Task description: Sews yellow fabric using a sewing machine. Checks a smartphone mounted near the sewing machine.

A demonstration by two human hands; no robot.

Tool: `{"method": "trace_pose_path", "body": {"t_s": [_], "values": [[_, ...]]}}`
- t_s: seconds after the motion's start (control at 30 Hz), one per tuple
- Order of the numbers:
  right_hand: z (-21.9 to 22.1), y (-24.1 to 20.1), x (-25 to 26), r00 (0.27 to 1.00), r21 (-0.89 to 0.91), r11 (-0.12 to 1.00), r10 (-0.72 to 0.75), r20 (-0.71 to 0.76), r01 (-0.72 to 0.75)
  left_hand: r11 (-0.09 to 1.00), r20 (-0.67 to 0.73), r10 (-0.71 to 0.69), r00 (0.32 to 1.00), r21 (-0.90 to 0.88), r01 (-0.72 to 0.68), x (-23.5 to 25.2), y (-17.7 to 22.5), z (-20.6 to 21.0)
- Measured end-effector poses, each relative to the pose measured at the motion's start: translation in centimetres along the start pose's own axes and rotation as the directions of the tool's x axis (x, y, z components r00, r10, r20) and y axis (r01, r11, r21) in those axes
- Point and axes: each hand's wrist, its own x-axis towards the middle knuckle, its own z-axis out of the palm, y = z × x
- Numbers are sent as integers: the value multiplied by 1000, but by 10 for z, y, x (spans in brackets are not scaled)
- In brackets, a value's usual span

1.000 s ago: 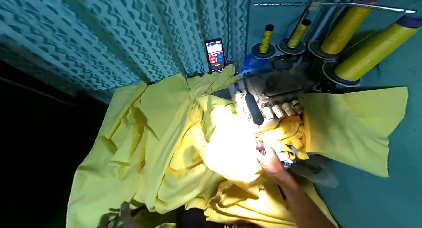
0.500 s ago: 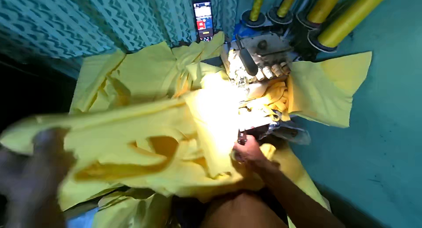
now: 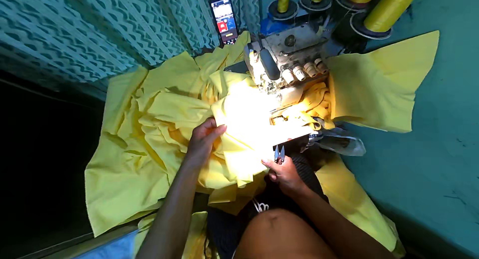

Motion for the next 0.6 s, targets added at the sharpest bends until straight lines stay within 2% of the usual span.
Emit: {"method": "trace_pose_path", "body": {"t_s": [0.07,0.1,0.17,0.2,0.23,0.33,0.37,0.4,0.47,0.5,0.57,0.6], "values": [[-4,-1,2,999,37,999,39,-17,-39,924,-5,29,1000,-382,-28,-17,6,21],[-7,-1,4,997,53,996,68,-21,-66,836,-34,-33,999,-549,9,-21,10,35],[-9,-1,7,995,73,992,103,-15,-102,711,-82,-278,957,-687,148,-17,12,58],[-10,0,8,994,79,991,109,-4,-109,669,-37,-345,938,-711,218,-15,7,63],[-10,-1,9,994,84,990,113,12,-114,635,44,-333,942,-728,258,-16,-1,64],[-11,-3,9,992,93,989,112,52,-116,502,261,-95,961,-821,273,-26,-22,47],[-12,-3,9,991,92,989,113,65,-118,535,297,-29,955,-802,265,-29,-23,37],[-12,-2,10,990,90,988,115,75,-122,614,298,22,954,-757,222,-32,-20,27],[-11,-2,11,988,84,988,123,90,-130,800,230,81,970,-596,74,-36,-11,10],[-10,-2,12,987,82,988,125,96,-133,844,204,115,972,-537,13,-35,-6,4],[-8,-1,12,986,84,987,125,108,-134,839,147,104,984,-544,-8,-30,2,8],[-7,0,11,986,88,987,124,109,-134,797,100,33,994,-603,34,-29,4,19]]}}
